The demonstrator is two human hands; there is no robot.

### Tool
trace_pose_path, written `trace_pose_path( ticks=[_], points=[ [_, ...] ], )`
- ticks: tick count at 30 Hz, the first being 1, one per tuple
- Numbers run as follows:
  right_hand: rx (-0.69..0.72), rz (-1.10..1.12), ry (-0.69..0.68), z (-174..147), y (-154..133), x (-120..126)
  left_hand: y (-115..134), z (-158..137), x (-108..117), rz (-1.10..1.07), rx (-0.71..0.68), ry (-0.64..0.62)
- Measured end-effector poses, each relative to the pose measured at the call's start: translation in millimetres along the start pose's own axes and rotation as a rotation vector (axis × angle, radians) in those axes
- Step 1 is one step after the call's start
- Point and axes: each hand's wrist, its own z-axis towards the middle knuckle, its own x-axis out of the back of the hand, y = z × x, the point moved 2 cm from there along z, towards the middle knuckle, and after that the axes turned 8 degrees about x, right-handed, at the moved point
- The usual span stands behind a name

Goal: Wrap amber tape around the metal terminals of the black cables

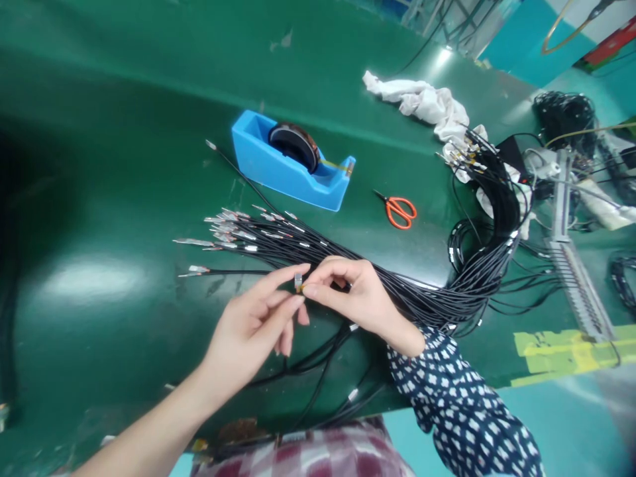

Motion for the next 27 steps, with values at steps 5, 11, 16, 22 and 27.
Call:
trace_pose_path(
  ticks=[5, 11, 16, 22, 27],
  points=[
    [0.014, -0.012, -0.001, 0.2, 0.1, 0.2, -0.8, -1.8, 0.9, 0.026, -0.02, 0.007],
    [0.036, -0.03, 0.002, 0.5, 0.6, 1.1, -1.1, -1.4, 2.4, 0.035, -0.016, -0.017],
    [0.056, -0.068, 0.009, 0.8, 0.2, 0.9, -1.0, 0.7, 1.9, 0.034, -0.018, -0.018],
    [0.074, -0.095, 0.008, 0.6, 1.9, 0.7, -0.5, -0.7, 2.1, 0.038, -0.028, -0.022],
    [0.062, -0.094, 0.005, 1.1, 1.8, 0.7, -1.0, -0.6, 2.8, 0.039, -0.026, -0.024]
  ],
)
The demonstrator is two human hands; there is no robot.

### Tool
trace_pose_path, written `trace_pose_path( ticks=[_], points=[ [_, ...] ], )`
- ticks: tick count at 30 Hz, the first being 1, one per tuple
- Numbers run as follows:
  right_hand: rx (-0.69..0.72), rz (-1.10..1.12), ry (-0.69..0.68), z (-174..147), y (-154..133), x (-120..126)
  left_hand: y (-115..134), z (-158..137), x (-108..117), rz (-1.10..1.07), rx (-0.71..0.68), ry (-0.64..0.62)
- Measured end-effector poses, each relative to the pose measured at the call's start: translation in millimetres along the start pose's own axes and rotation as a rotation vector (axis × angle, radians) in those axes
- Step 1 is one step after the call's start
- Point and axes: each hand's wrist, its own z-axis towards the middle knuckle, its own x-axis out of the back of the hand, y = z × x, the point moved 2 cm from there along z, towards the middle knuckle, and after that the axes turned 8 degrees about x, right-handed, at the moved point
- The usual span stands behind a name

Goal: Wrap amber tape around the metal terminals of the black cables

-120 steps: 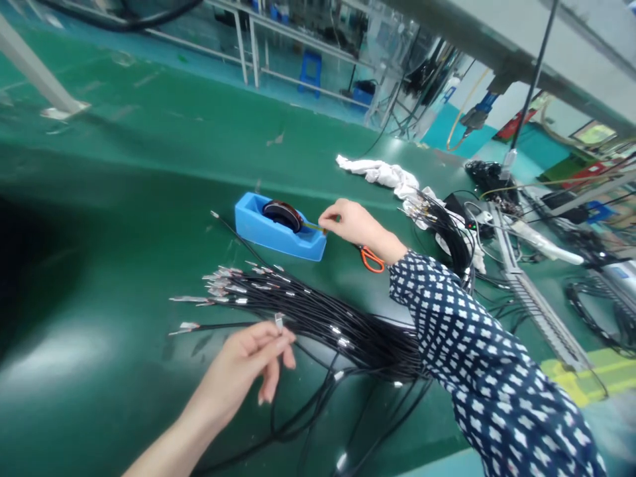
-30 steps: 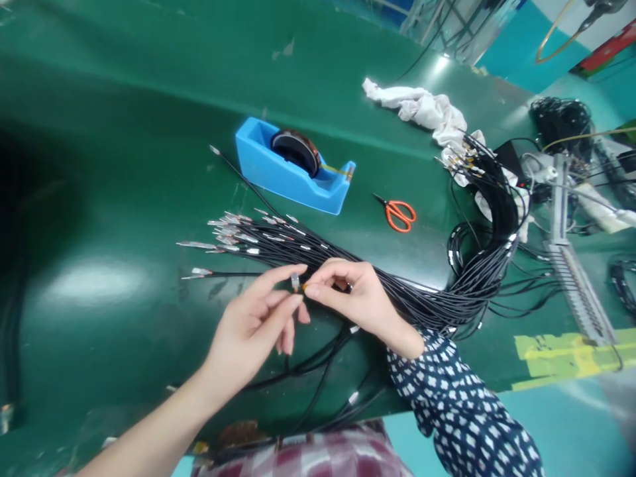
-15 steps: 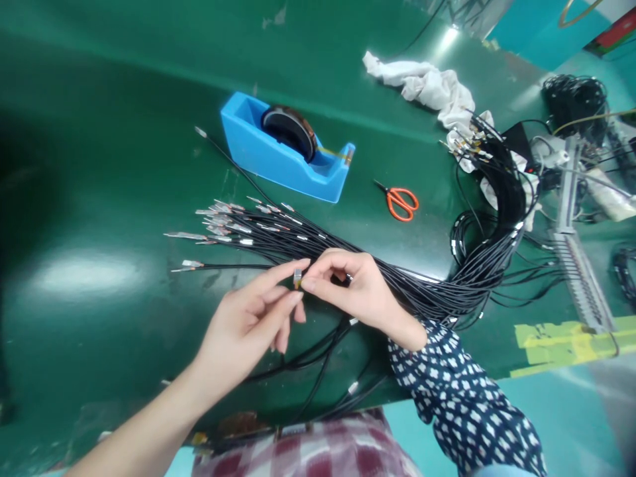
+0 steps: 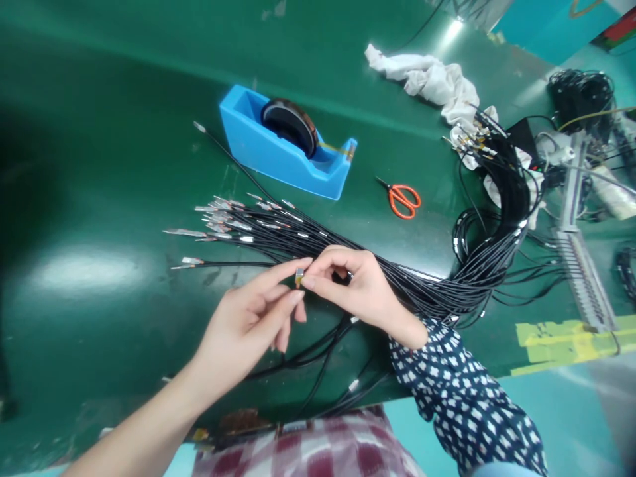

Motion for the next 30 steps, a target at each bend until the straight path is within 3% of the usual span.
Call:
trace_pose_path(
  ticks=[12, 19, 24, 30],
  points=[
    [-0.066, 0.157, 0.093, -6, 13, -14, -4, 4, -3, -0.1, 0.057, 0.075],
    [-0.075, 0.176, 0.129, -6, 9, -16, -4, 6, -1, -0.184, 0.058, 0.001],
    [-0.007, 0.117, 0.11, -6, 6, -13, -4, 7, -2, -0.221, 0.104, -0.054],
    [0.014, 0.095, 0.109, -6, 6, -12, -4, 6, -1, -0.207, 0.103, -0.043]
  ],
)
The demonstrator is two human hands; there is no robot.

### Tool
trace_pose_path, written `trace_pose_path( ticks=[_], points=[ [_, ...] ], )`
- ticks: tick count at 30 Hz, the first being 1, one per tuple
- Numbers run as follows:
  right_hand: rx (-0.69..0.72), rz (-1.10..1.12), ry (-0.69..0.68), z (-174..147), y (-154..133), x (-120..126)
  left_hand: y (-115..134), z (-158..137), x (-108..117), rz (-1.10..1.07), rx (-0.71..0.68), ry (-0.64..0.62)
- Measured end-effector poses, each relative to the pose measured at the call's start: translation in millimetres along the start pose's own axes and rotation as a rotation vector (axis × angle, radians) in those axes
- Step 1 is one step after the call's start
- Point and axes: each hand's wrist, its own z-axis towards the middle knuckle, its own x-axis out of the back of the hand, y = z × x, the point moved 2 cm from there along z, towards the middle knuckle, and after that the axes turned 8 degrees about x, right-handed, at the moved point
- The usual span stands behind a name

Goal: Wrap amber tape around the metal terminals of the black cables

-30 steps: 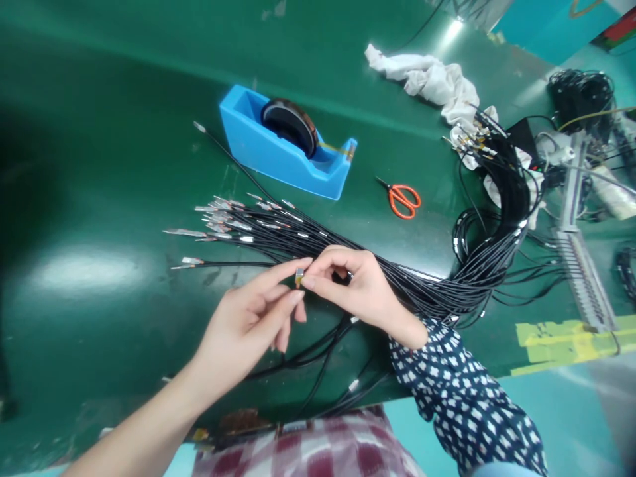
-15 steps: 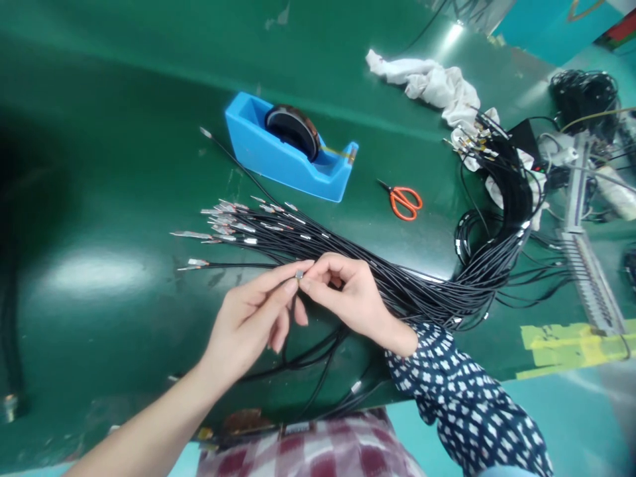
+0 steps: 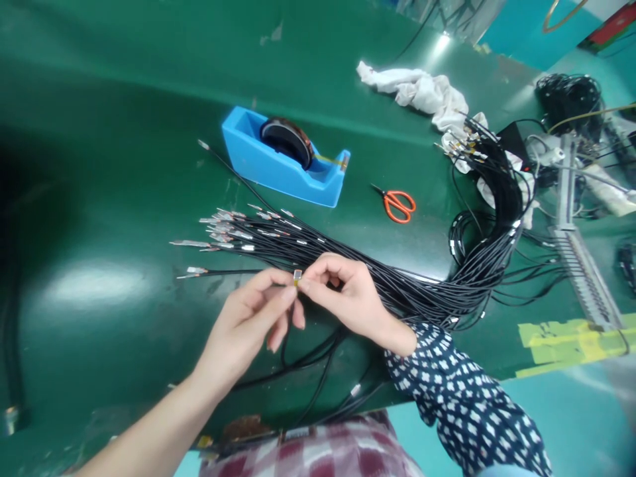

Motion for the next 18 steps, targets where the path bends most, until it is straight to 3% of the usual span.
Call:
trace_pose_path(
  ticks=[9, 18],
  points=[
    [0.049, 0.106, -0.112, 5.8, -3.0, 4.9, 3.6, 2.0, 0.8, -0.115, 0.072, 0.066],
    [-0.076, 0.209, -0.087, 8.5, 3.5, 4.6, 1.1, 1.9, -1.4, -0.169, 0.072, 0.006]
  ],
)
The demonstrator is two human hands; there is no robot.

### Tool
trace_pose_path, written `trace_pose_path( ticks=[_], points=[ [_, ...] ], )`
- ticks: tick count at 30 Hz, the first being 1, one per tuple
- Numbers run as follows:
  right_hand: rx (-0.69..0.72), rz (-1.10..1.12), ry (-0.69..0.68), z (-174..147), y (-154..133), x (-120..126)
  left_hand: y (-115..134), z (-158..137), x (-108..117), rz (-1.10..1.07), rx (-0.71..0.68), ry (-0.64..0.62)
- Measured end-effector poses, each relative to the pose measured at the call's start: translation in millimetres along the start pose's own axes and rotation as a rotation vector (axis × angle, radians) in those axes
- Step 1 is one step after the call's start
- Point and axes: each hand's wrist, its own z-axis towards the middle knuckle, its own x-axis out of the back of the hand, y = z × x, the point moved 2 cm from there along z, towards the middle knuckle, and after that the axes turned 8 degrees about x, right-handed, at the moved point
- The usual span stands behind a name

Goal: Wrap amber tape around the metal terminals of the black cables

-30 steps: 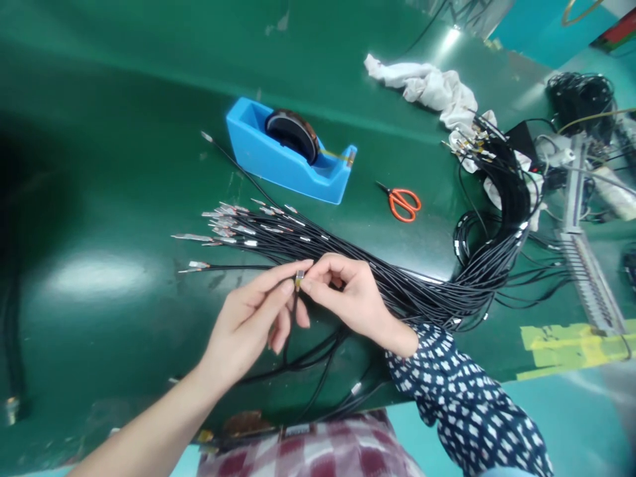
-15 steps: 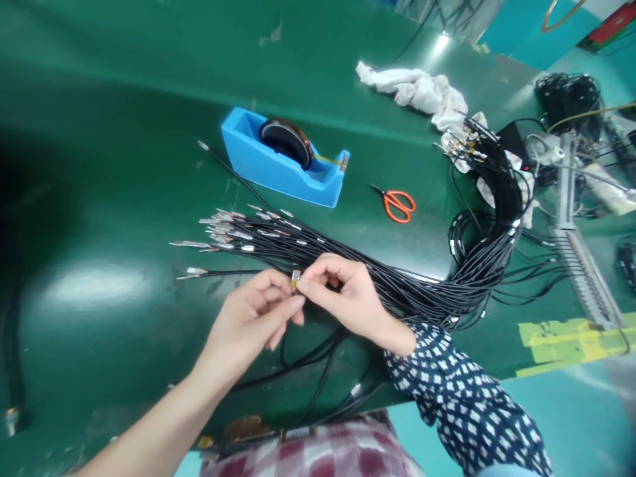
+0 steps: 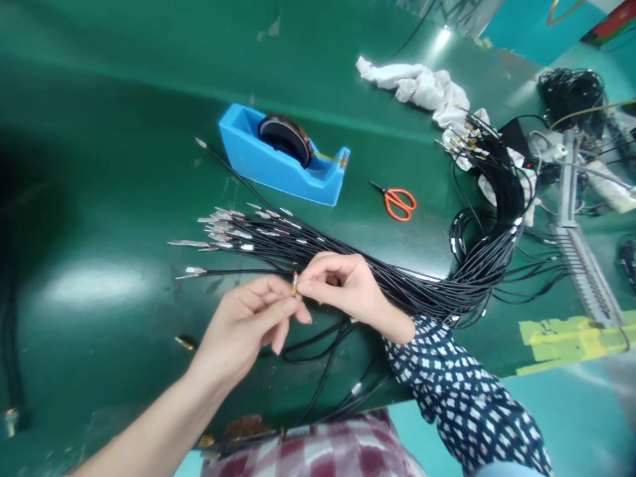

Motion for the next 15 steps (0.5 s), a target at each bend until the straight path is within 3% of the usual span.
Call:
trace_pose_path(
  ticks=[10, 15],
  points=[
    [-0.168, 0.139, -0.042, 0.7, 8.3, 0.1, -4.8, 0.8, 0.8, -0.001, -0.013, -0.07],
    [-0.21, 0.263, -0.134, 1.3, 7.8, -0.1, -5.8, -0.1, 0.3, 0.021, -0.005, -0.116]
  ],
)
